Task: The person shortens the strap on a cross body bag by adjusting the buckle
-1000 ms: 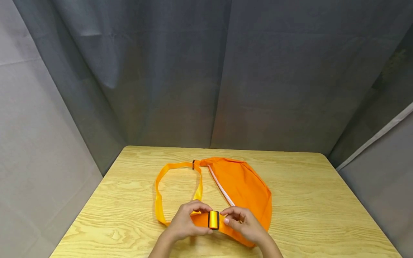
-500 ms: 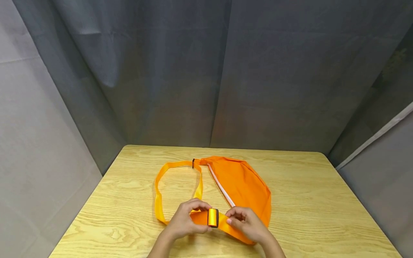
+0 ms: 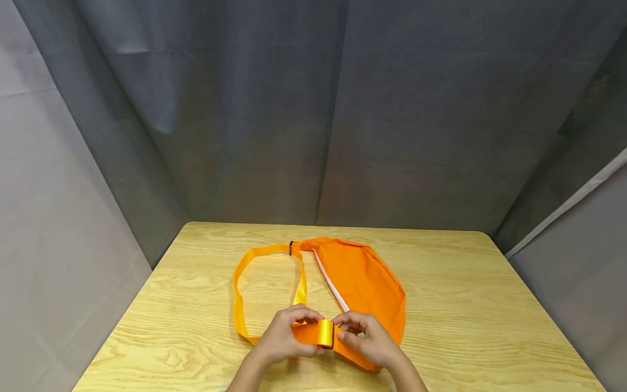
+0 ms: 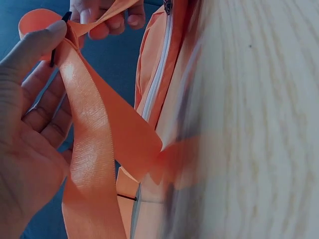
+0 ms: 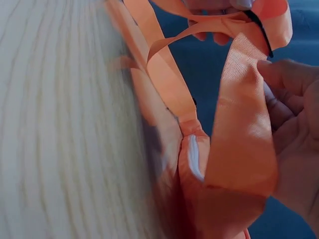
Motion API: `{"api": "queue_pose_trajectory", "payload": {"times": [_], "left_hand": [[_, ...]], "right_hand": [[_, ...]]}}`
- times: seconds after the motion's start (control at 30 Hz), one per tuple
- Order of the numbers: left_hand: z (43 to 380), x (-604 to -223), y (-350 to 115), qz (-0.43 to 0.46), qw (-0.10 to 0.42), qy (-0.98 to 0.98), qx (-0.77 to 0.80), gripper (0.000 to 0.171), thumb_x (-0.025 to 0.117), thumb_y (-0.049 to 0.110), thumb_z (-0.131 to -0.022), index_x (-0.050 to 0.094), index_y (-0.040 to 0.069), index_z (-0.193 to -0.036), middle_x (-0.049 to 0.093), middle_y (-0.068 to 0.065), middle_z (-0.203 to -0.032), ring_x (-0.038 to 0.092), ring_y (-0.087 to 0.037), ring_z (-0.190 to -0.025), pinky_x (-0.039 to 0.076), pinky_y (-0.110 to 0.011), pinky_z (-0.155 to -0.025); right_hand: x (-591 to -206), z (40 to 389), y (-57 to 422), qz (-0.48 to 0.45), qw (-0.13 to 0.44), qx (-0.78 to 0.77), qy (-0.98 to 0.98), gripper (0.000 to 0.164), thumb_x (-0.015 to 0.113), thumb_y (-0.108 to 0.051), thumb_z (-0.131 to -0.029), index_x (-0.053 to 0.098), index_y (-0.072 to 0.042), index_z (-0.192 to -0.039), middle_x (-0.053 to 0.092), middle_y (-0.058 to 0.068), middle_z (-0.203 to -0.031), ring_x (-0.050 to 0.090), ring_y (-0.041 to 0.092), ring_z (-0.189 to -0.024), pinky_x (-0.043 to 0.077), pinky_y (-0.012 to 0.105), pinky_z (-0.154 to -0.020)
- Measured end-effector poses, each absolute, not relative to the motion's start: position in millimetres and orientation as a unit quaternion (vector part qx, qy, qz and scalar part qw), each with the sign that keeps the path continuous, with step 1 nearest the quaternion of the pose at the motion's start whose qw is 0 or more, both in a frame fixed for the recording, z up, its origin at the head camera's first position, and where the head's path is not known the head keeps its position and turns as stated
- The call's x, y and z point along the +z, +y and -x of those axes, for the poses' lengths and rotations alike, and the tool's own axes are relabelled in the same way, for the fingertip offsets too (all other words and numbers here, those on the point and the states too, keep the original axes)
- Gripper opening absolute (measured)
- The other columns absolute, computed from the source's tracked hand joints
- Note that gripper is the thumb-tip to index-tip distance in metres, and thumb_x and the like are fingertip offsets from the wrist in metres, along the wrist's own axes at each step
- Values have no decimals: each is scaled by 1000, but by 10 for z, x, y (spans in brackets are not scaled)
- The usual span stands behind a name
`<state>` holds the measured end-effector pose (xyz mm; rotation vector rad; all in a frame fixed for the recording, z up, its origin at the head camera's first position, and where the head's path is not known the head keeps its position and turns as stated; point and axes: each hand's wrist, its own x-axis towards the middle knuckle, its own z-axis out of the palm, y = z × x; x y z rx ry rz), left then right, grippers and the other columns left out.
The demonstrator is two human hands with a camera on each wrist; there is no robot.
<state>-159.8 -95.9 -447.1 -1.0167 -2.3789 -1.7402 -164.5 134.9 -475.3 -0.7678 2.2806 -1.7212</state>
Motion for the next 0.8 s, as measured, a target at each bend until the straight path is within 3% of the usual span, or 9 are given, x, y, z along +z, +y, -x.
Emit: {"api": "queue_pose_trajectory", "payload": {"times": [0.17,0.27,0.57,0.8], "left_hand": [[1590,-4463,-958,317,11,-768,-556,45,85,2,-60,68,8,-100,64,-1,-93,59,-26,-85,45,-42,-79],[1588,-4463,-962,312,5,-770,-557,44,86,3,-60,68,8,-101,64,-1,-94,59,-29,-86,45,-42,-79],[1604,-4471,-992,305,-6,-768,-562,44,85,5,-62,68,8,-102,65,-2,-95,58,-29,-87,44,-41,-80],[1607,-4454,-1001,310,-6,-766,-563,44,86,7,-62,68,8,-102,65,-1,-95,59,-29,-88,44,-42,-80]], "right_hand": [[-4784,1626,1335,269,75,-565,776,51,75,-13,-78,53,-4,-123,63,4,-96,57,19,-84,44,27,-64],[-4779,1594,1316,263,61,-559,784,57,79,-17,-74,53,-6,-123,61,3,-98,56,21,-89,42,28,-67],[-4834,1561,1239,288,-6,-544,789,54,82,-16,-70,56,-14,-117,62,-1,-96,55,18,-85,44,30,-65],[-4700,1505,1186,289,-20,-540,791,49,81,-6,-69,59,-9,-112,64,1,-94,58,24,-81,44,34,-61]]}}
